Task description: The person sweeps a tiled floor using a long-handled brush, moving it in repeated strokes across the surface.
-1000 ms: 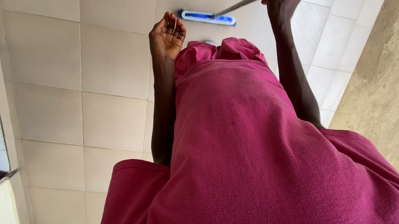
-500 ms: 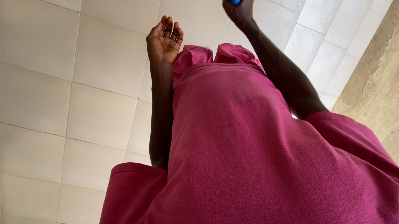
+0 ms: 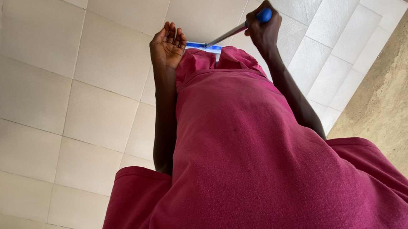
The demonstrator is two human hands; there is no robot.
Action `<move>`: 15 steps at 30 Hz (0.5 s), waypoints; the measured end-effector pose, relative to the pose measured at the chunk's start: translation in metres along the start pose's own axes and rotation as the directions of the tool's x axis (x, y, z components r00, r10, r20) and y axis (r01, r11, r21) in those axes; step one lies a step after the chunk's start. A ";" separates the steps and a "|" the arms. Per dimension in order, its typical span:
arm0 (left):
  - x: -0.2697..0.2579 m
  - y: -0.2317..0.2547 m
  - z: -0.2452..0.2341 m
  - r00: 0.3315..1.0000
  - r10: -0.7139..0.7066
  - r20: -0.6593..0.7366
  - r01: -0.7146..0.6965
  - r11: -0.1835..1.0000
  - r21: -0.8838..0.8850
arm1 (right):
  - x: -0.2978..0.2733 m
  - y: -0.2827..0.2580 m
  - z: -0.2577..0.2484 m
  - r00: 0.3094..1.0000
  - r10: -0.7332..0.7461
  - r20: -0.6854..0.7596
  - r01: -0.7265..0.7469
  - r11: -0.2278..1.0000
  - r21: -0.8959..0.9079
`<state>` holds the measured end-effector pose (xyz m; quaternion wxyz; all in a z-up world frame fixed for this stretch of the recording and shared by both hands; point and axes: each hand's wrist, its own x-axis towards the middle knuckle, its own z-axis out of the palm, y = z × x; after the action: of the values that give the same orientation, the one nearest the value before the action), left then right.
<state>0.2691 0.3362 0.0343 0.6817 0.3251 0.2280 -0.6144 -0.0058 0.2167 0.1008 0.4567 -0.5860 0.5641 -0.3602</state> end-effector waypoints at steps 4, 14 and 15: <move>0.004 0.006 -0.005 1.000 -0.021 -0.004 0.021 1.000 0.004 | 0.041 0.006 0.010 0.984 -0.177 -0.035 0.178 0.983 0.036; 0.028 0.117 0.010 1.000 -0.019 0.022 0.018 0.999 0.041 | 0.106 0.001 0.090 0.920 -0.345 -0.184 0.373 0.915 0.154; 0.028 0.132 0.008 1.000 -0.018 0.005 0.017 0.998 0.052 | 0.108 0.002 0.104 0.914 -0.351 -0.202 0.383 0.912 0.147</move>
<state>0.4027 0.3156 0.0417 0.6682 0.3391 0.2128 -0.6270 0.1020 0.1232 0.0557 0.3824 -0.6042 0.4450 -0.5391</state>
